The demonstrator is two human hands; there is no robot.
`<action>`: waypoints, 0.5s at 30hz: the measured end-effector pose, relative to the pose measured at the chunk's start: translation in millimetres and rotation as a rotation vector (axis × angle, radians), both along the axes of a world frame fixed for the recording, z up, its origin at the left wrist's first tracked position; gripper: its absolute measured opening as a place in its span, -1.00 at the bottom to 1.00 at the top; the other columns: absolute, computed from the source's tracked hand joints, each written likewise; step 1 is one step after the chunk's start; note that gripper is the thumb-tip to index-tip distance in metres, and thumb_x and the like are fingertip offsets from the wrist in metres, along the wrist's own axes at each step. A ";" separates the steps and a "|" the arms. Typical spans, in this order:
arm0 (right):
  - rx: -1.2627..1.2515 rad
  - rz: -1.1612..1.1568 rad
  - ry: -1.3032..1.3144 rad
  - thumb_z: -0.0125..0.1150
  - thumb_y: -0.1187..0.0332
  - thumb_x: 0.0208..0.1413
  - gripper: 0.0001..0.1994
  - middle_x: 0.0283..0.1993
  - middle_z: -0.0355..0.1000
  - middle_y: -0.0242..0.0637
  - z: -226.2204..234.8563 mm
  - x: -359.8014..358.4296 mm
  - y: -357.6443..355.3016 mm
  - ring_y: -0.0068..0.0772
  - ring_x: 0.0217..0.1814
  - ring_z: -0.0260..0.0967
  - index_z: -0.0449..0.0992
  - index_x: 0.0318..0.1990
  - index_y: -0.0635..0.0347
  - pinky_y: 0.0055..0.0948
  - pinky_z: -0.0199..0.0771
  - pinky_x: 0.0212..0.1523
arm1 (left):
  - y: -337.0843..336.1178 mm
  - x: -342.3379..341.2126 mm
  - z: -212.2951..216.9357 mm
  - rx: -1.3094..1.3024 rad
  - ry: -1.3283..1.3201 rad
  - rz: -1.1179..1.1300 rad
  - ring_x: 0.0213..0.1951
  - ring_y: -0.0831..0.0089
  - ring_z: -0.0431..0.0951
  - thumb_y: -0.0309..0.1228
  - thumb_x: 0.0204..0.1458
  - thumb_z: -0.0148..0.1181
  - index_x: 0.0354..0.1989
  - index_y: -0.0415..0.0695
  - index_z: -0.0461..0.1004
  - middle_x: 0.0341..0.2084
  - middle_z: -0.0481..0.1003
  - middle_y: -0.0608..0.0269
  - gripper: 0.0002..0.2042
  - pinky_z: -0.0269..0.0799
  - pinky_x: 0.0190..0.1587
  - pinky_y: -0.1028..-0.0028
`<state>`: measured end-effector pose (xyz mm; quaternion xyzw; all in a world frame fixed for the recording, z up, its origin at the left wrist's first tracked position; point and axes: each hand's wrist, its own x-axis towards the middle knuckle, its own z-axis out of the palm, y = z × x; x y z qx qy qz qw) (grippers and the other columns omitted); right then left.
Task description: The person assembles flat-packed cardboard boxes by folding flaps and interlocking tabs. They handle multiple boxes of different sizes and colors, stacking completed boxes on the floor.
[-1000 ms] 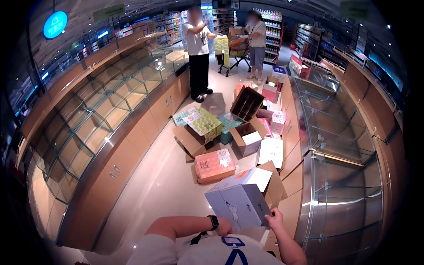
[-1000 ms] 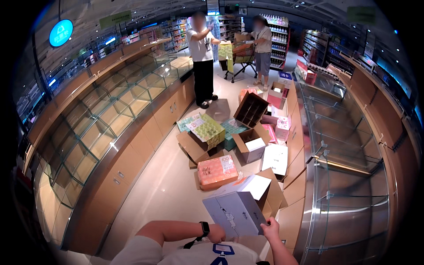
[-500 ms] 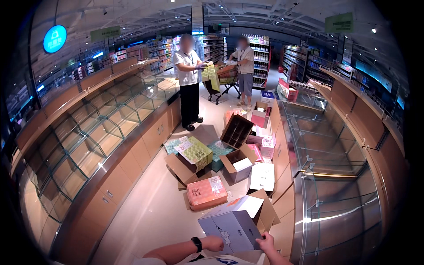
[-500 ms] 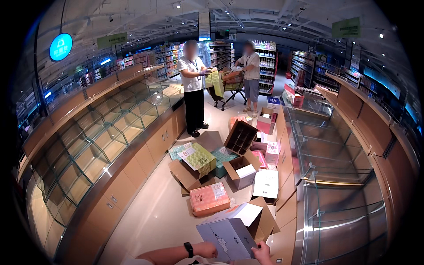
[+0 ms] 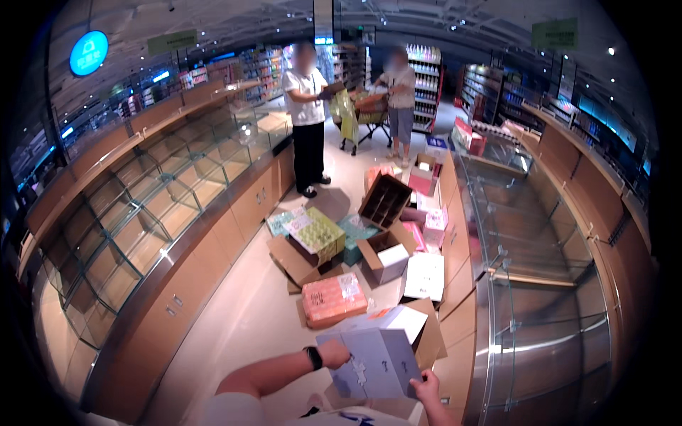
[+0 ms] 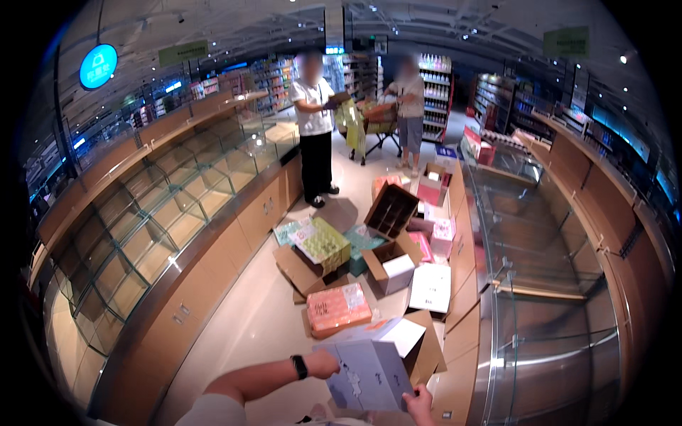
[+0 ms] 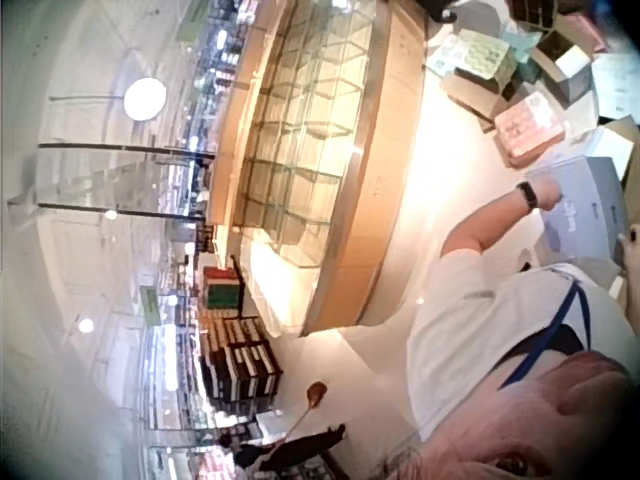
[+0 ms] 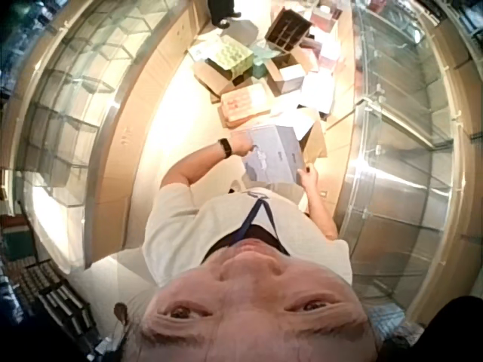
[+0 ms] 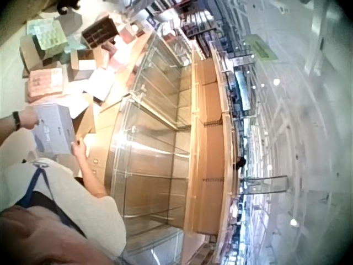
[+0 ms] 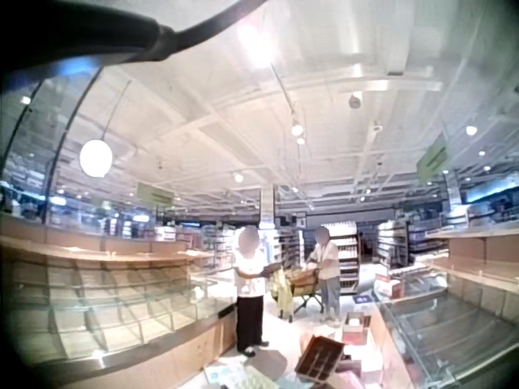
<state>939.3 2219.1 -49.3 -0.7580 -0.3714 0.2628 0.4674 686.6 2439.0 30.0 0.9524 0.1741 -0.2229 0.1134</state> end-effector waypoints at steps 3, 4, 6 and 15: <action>0.068 -0.007 -0.038 0.35 0.53 -0.35 -0.73 -0.57 0.32 -0.38 -12.2 4.0 -11.3 -0.58 -0.50 0.23 0.32 -0.53 0.23 -0.52 0.30 -0.46 | -16.1 7.8 57.1 -0.174 -0.301 0.217 -0.36 0.23 0.51 -0.36 -0.11 -0.03 -0.24 0.05 0.53 -0.45 0.52 0.19 -0.74 0.41 -0.31 0.28; 0.026 -0.052 0.048 0.37 0.51 -0.36 -0.73 -0.57 0.34 -0.36 -15.5 1.8 -10.4 -0.57 -0.50 0.25 0.33 -0.52 0.24 -0.51 0.32 -0.47 | -15.3 7.1 52.1 -0.171 -0.282 0.199 -0.37 0.21 0.51 -0.36 -0.11 -0.04 -0.24 0.04 0.53 -0.46 0.52 0.17 -0.74 0.41 -0.32 0.28; 0.001 -0.043 0.049 0.38 0.50 -0.37 -0.72 -0.57 0.34 -0.35 -14.5 -1.5 -7.4 -0.57 -0.51 0.25 0.33 -0.52 0.24 -0.50 0.33 -0.47 | -12.6 3.0 35.0 -0.154 -0.261 0.192 -0.38 0.19 0.51 -0.36 -0.10 -0.05 -0.24 0.02 0.52 -0.46 0.51 0.15 -0.74 0.41 -0.33 0.27; 0.051 -0.102 0.051 0.37 0.51 -0.38 -0.74 -0.56 0.34 -0.38 -29.3 3.0 -12.2 -0.59 -0.50 0.26 0.34 -0.53 0.25 -0.51 0.34 -0.45 | -16.5 -36.6 -8.6 -0.365 -0.530 0.662 -0.30 0.18 0.50 -0.24 -0.04 -0.01 -0.19 -0.05 0.49 -0.37 0.51 0.06 -0.71 0.40 -0.20 0.31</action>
